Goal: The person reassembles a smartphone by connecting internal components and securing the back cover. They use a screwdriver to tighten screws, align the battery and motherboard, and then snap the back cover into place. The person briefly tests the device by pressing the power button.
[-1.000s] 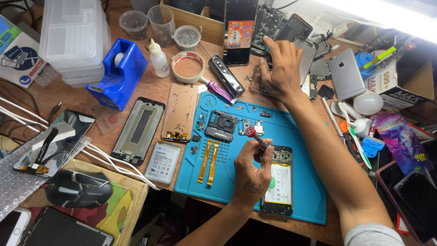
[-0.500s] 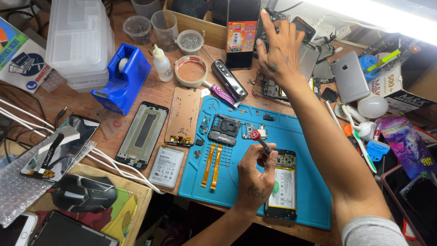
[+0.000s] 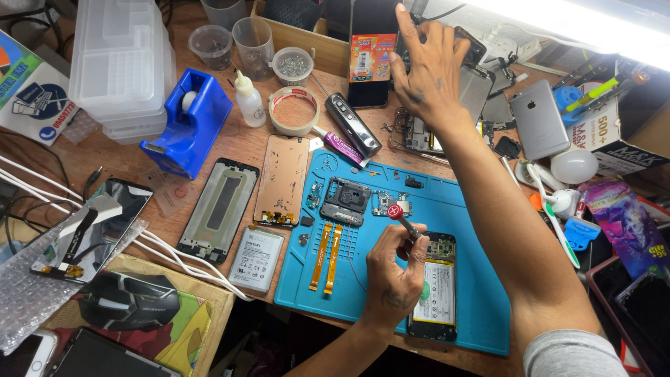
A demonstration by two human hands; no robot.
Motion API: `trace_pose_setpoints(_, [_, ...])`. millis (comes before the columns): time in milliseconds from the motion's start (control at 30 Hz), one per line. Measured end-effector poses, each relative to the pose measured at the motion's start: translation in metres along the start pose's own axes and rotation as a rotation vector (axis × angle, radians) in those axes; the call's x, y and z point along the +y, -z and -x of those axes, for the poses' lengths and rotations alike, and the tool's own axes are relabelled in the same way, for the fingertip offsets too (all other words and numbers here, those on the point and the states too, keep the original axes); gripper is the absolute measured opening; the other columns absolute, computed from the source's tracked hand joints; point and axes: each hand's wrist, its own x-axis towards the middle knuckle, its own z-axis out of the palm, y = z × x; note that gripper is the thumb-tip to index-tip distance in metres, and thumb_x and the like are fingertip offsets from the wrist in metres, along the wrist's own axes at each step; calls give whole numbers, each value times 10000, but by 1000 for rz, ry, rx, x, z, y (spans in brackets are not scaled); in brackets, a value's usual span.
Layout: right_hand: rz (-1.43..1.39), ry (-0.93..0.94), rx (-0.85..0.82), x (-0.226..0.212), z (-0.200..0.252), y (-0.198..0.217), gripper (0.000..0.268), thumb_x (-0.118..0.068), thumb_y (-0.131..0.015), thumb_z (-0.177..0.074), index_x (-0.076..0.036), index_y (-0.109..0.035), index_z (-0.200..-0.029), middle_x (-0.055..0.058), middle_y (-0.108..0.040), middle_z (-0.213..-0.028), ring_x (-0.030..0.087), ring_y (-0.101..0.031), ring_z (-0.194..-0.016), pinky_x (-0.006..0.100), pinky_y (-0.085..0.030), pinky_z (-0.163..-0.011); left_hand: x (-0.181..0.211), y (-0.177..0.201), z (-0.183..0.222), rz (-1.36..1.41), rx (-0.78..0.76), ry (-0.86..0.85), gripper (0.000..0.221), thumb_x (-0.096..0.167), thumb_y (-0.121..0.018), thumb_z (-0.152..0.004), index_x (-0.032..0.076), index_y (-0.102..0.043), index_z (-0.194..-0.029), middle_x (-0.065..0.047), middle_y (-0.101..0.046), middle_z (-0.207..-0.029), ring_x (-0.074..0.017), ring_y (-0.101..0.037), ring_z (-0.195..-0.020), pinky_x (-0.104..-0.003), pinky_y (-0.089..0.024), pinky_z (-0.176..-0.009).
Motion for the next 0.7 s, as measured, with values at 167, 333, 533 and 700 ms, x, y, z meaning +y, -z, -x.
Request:
trace_pose_setpoints(167, [-7, -4, -13, -3, -1, 9, 653, -226, -681, -1037, -118, -389, -1611, 157, -541, -1230, 310, -463, -1130, 484, -293, -943, -2, -1, 1, 4, 2, -1, 163, 158, -644, -1018, 12, -673, -1084, -75, -663, -890, -152, -630, -769, -313, -544, -691])
trace_pose_setpoints(333, [-157, -58, -24, -10, 16, 42, 628, -204, -652, -1031, -62, -392, -1585, 160, -549, -1201, 318, -482, -1122, 478, -318, -954, -1, -1, 0, -27, 9, -17, 169, 173, -644, -1029, 18, -673, -1088, -72, -663, -881, -154, -630, -761, -311, -545, -690])
trace_pose_setpoints(533, [-747, -360, -322, -34, 85, 119, 400, -299, -566, -1077, -23, -640, -1357, 94, -663, -1175, 209, -651, -1107, 329, -499, -994, 7, 1, 2, -19, -4, -21, 190, 165, -616, -1018, 38, -672, -1148, -78, -646, -942, -170, -654, -784, -320, -561, -703])
trace_pose_setpoints(700, [-1317, -271, -523, -65, 153, 183, 472, -353, -663, -988, -32, -646, -1333, 75, -621, -1185, 176, -615, -1123, 323, -511, -985, 11, 1, 8, -112, -67, -208, 155, 95, -638, -1010, 43, -673, -1152, -113, -631, -981, -253, -638, -938, -381, -529, -799])
